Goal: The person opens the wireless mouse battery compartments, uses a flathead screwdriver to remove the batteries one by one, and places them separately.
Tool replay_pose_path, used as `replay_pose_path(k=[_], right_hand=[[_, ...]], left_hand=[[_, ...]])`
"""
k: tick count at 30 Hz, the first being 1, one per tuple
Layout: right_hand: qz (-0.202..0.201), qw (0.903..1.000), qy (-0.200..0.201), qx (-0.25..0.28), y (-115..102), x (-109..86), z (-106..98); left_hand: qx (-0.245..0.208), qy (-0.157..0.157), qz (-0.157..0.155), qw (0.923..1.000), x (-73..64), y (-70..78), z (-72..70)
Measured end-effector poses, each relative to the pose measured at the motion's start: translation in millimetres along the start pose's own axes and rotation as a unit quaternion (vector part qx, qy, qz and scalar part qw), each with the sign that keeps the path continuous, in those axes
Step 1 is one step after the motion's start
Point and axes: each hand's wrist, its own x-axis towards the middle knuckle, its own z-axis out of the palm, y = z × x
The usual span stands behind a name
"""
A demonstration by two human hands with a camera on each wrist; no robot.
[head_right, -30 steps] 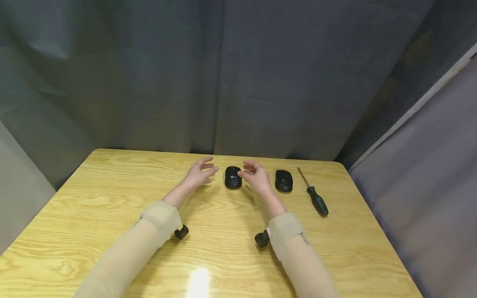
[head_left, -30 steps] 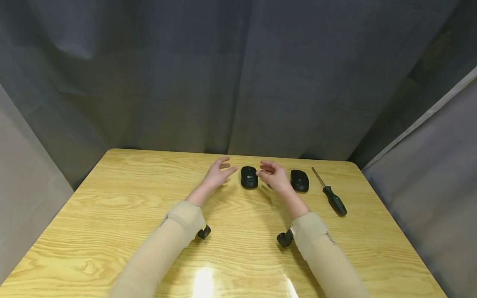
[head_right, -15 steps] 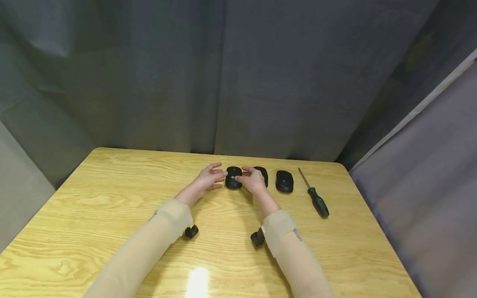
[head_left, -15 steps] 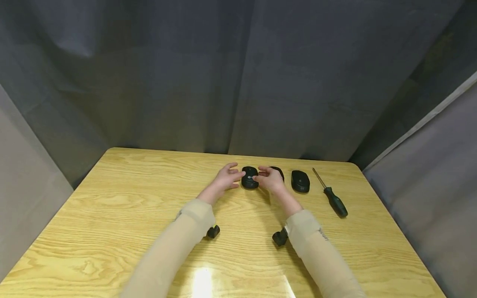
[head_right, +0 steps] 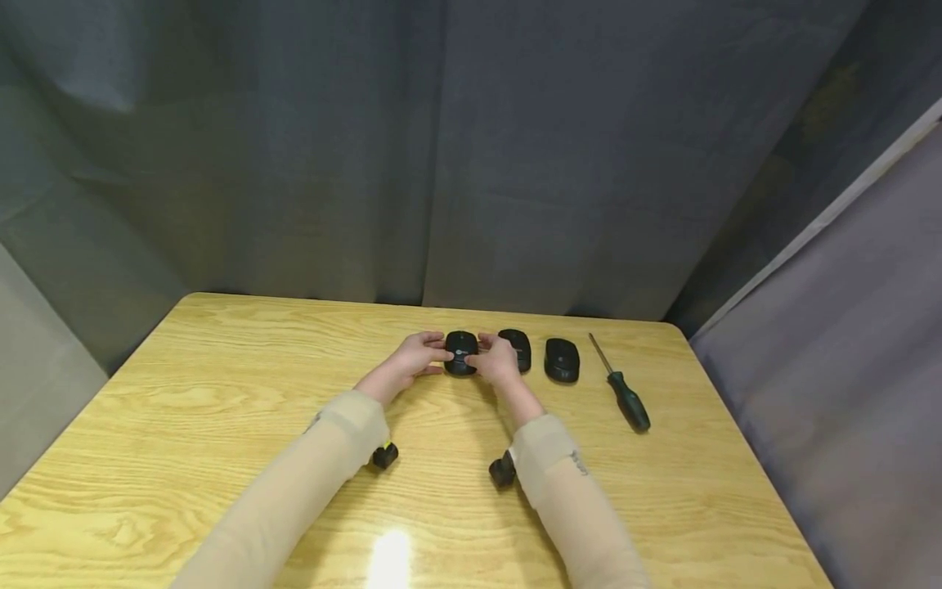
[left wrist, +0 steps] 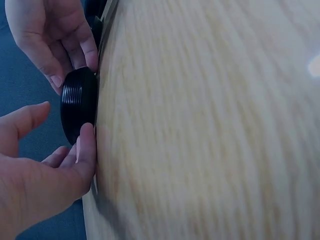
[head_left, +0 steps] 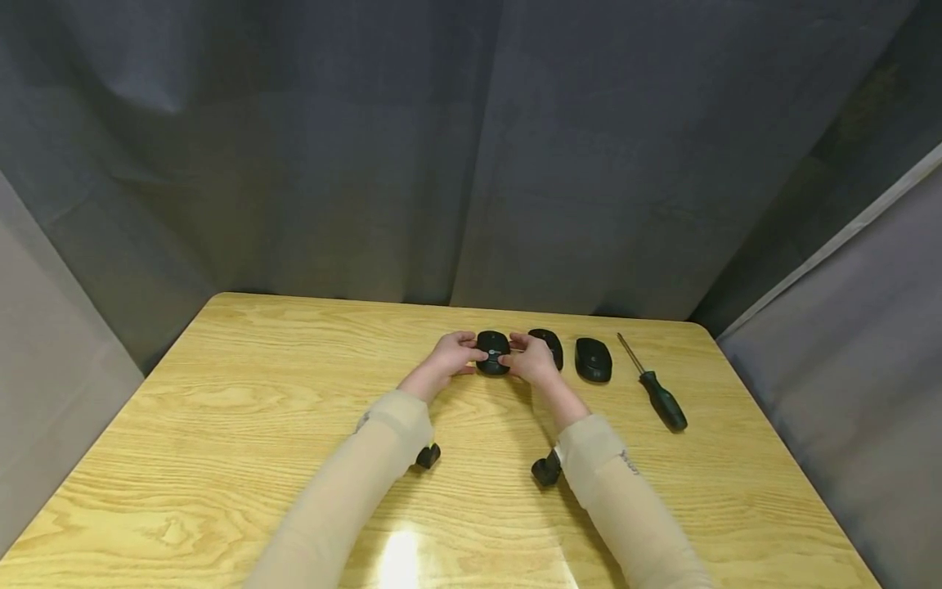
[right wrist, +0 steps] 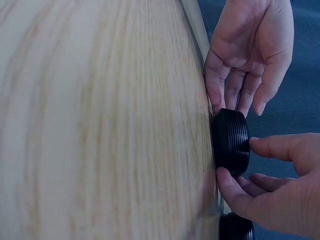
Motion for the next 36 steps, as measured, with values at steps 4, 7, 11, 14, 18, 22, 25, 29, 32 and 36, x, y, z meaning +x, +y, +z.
replay_pose_path(k=[4,7,11,14,18,22,25,29,32,36], right_hand=[[-0.004,0.9999,0.007,0.007,0,0.8,3],[-0.005,0.9999,0.013,0.010,-1,0.7,4],[-0.012,0.9995,0.018,0.022,-3,-1.5,4],[-0.015,0.9989,0.012,0.043,-6,-5.3,2],[-0.014,0.9971,-0.004,0.074,-10,-11.9,-1],[-0.022,0.9938,-0.020,0.107,-15,-16.7,-5],[-0.028,0.9903,-0.029,0.133,-18,-18.1,-7],[-0.033,0.9882,-0.033,0.146,-22,-21.9,-10],[-0.040,0.9881,-0.033,0.145,-26,-27.8,-13],[-0.049,0.9884,-0.039,0.138,-31,-37.2,-17]], left_hand=[[0.004,0.007,0.005,1.0000,-1.0,0.1,0.7],[-0.004,0.014,0.003,0.9999,-2.7,0.5,1.2],[-0.021,0.025,0.004,0.9995,-3.6,0.8,0.4],[-0.030,0.032,0.005,0.9990,-5.5,3.2,-0.7],[-0.034,0.032,0.005,0.9989,-9.3,8.8,-2.8],[-0.046,0.025,0.008,0.9986,-14.1,15.3,-5.9],[-0.052,0.021,0.015,0.9983,-17.4,20.0,-7.6],[-0.048,0.020,0.022,0.9984,-23.4,25.1,-7.8],[-0.042,0.020,0.025,0.9986,-29.9,28.8,-6.7],[-0.035,0.020,0.025,0.9989,-39.8,35.0,-6.3]])
